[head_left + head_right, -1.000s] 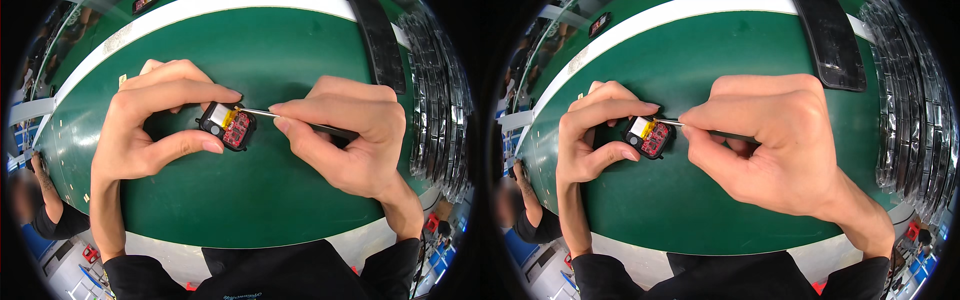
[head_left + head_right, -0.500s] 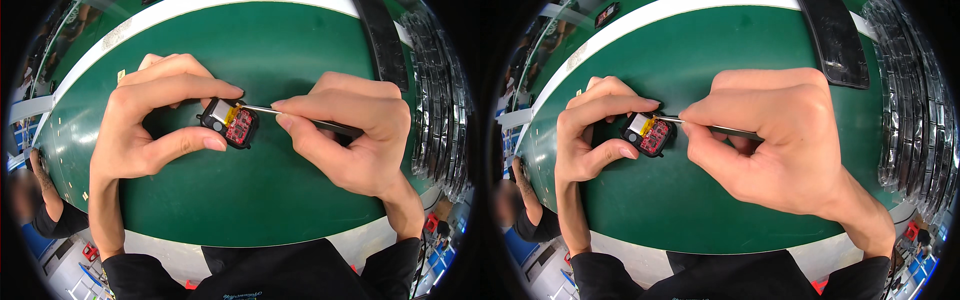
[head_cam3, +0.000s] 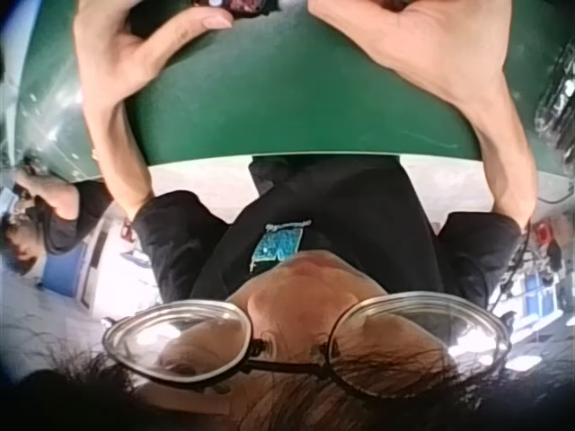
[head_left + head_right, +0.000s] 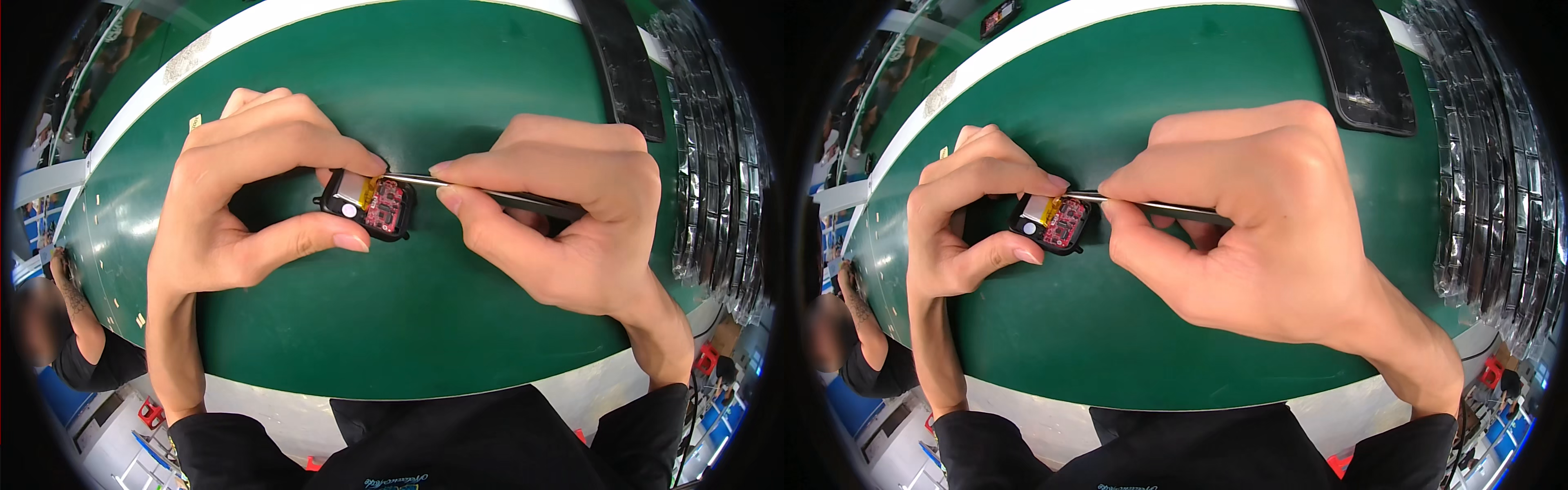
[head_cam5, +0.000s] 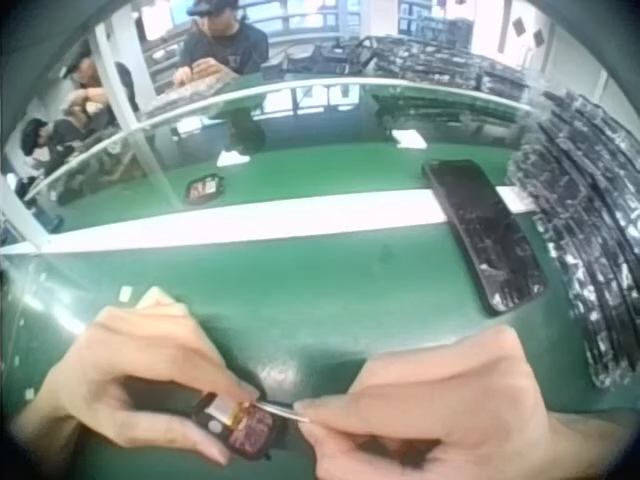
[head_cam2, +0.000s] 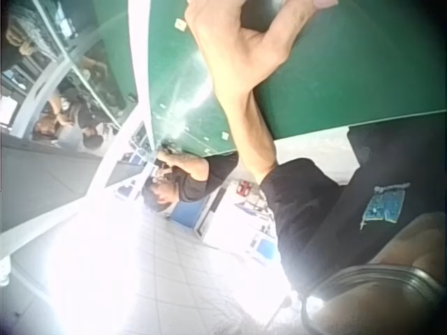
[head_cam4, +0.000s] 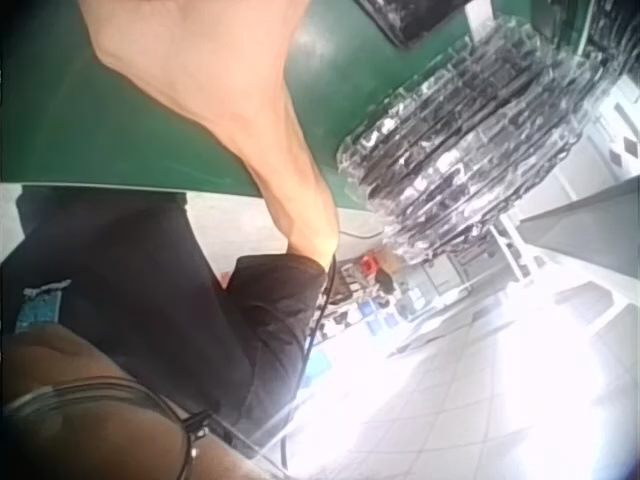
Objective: Assembling and inspecting internal components of a small electronic device using a precision tool.
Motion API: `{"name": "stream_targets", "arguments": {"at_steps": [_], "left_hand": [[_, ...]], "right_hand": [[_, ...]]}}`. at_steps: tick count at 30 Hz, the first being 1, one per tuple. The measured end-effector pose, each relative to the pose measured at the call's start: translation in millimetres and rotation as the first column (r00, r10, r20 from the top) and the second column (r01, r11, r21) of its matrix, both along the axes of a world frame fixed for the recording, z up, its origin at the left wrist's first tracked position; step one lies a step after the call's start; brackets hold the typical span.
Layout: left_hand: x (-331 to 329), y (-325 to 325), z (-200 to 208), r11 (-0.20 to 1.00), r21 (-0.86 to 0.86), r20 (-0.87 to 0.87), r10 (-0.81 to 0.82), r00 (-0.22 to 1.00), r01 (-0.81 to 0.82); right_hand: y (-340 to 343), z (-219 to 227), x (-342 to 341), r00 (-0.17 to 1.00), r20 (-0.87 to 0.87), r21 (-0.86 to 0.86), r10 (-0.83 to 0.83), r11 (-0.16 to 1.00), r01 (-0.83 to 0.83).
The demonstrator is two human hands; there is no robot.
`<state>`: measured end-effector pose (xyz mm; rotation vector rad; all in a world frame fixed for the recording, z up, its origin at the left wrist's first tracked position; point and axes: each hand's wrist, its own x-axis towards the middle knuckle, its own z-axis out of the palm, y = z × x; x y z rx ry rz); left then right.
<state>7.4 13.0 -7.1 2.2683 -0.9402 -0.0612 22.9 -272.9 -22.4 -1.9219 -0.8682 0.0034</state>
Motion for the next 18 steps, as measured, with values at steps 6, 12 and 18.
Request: {"name": "stream_targets", "arguments": {"at_steps": [6, 12, 18], "left_hand": [[0.2, -0.8, 2.1, 1.0, -0.003, -0.011, 0.005, 1.0, -0.005], [-3.0, -1.5, 2.1, 0.999, -0.016, -0.035, 0.028, 0.999, -0.029], [-3.4, -2.1, 3.8, 0.999, -0.006, -0.039, 0.038, 0.999, -0.038]], "right_hand": [[-2.1, -3.4, 2.1, 0.992, 0.119, -0.002, 0.038, 0.999, -0.039], [-1.9, -5.0, 1.2, 0.991, 0.125, 0.031, 0.042, 0.998, -0.046], [-0.9, -7.7, -1.4, 0.994, 0.104, 0.076, 0.022, 0.997, -0.03]]}}
